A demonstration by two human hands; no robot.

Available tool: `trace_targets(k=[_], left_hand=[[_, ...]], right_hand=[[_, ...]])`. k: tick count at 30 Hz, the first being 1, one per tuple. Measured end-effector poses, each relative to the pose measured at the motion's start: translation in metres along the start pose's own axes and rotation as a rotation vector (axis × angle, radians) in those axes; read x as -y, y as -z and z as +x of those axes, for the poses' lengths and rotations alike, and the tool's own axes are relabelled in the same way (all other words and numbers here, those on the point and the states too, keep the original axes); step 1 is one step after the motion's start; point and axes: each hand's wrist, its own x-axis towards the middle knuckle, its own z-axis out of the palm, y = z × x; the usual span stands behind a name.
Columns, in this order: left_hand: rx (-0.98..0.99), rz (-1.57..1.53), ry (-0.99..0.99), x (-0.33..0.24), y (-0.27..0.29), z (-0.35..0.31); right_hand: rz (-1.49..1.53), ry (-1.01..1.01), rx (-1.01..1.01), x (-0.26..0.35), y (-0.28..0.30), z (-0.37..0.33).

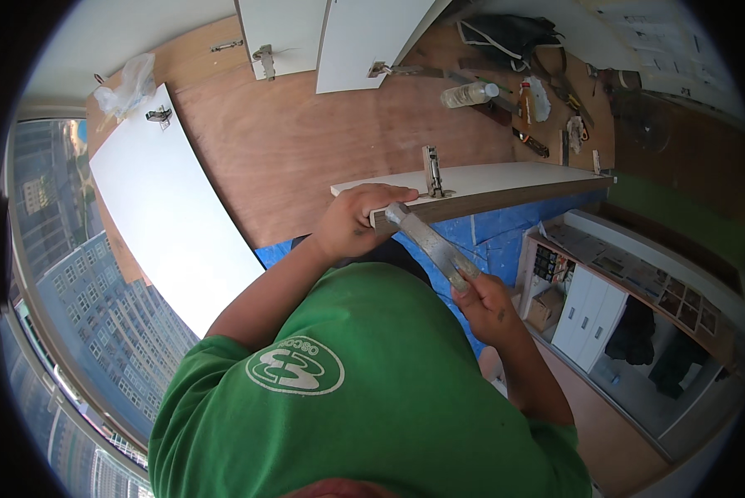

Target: The person assembles a cabinet door by attaching hinges with a hammer, then applies and trims edge banding using a utility knife. The door is flipped and inspected during the process.

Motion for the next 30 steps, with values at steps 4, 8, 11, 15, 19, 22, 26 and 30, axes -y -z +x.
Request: trace_targets(k=[4, 8, 11, 15, 19, 22, 26, 30], left_hand=[[-0.021, 0.006, -0.030, 0.004, -0.002, -0.001], [-0.025, -0.022, -0.027, 0.003, -0.003, -0.003], [-0.013, -0.022, -0.020, 0.004, -0.003, -0.004], [-0.023, -0.017, -0.035, 0.001, -0.003, -0.004], [-0.023, -0.011, -0.015, 0.003, -0.004, -0.004], [-0.019, 0.012, -0.008, 0.000, -0.002, -0.004], [-0.012, 0.015, 0.021, -0.003, -0.001, -0.003], [-0.018, -0.048, 0.079, -0.005, -0.004, -0.003]], right_hand=[[-0.119, -0.007, -0.041, -0.004, -0.012, 0.003], [-0.084, 0.003, -0.038, 0.003, -0.015, -0.001], [-0.152, 0.025, -0.008, -0.004, -0.013, -0.007], [-0.176, 0.001, -0.031, 0.001, -0.020, -0.007], [-0.195, 0.038, -0.020, 0.017, -0.023, -0.006], [-0.201, -0.003, -0.013, 0.026, -0.027, -0.002], [-0.166, 0.033, -0.034, 0.028, -0.031, 0.000], [-0.119, 0.004, -0.050, 0.024, -0.026, -0.005]])
